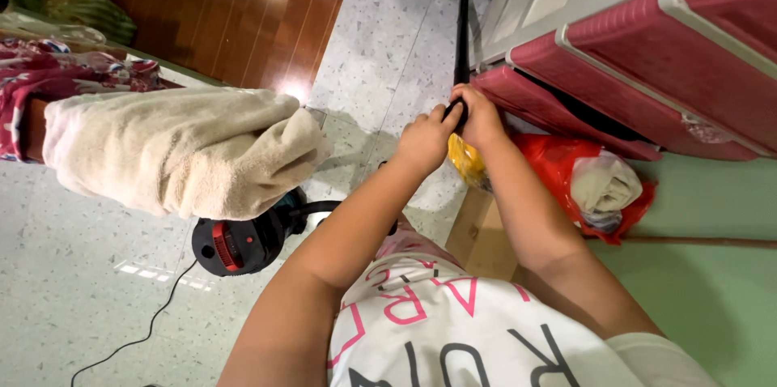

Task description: The person vacuums the floor using a vacuum cleaner nozzle, moving it across tiled and wooden surfaces near furniture and storage bins.

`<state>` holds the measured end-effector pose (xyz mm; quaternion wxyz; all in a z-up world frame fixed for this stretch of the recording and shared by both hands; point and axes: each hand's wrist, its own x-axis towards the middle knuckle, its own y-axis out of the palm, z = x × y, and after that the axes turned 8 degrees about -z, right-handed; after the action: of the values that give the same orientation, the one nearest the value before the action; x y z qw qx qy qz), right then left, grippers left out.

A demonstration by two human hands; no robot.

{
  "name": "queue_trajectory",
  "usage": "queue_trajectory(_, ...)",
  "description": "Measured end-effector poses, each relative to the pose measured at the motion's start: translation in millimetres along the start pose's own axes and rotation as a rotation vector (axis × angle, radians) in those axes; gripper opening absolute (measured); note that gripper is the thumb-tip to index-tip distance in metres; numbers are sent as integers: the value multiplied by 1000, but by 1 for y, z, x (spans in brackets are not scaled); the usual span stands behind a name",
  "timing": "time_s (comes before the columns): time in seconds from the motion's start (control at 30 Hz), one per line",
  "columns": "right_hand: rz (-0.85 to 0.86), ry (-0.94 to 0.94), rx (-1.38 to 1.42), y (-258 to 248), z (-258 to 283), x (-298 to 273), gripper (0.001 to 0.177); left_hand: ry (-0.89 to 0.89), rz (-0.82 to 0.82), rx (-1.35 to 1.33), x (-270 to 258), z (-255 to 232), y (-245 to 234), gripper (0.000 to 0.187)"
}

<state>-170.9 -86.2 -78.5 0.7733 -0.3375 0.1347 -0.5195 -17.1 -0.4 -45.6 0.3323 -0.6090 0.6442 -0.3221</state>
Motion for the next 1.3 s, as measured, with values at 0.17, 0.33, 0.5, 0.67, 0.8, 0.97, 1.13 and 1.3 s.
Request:
queue_trajectory(0.17,7,-6,19,-4,13,-9,33,-171,136,-127,-28,-6,-13,79)
queue_trajectory(0.33,7,-41,87,0,48,-33,32,-117,39,-192,-76,-10,-40,85)
queue_trajectory(0.5,-40,-62,52,14,99,-95,33,-43,20,-185,-152,-9,-72,82)
queue_trajectory(0.67,-65,-67,121,44,156,-191,32,40,-15,-204,-261,-4,-96,83)
queue_trajectory(0.8,-75,-85,57,53,206,-243,38,118,-58,-228,-330,1,-122,83)
queue_trajectory(0.97,-76,-43,116,45,248,-271,40,185,-107,-207,-366,-12,-147,79)
queue_trajectory(1.13,-60,-101,188,42,245,-266,37,185,-102,-198,-365,-16,-152,79)
queue_trajectory(1.3,-31,-127,146,47,208,-241,41,78,-44,-148,-331,-15,-135,74)
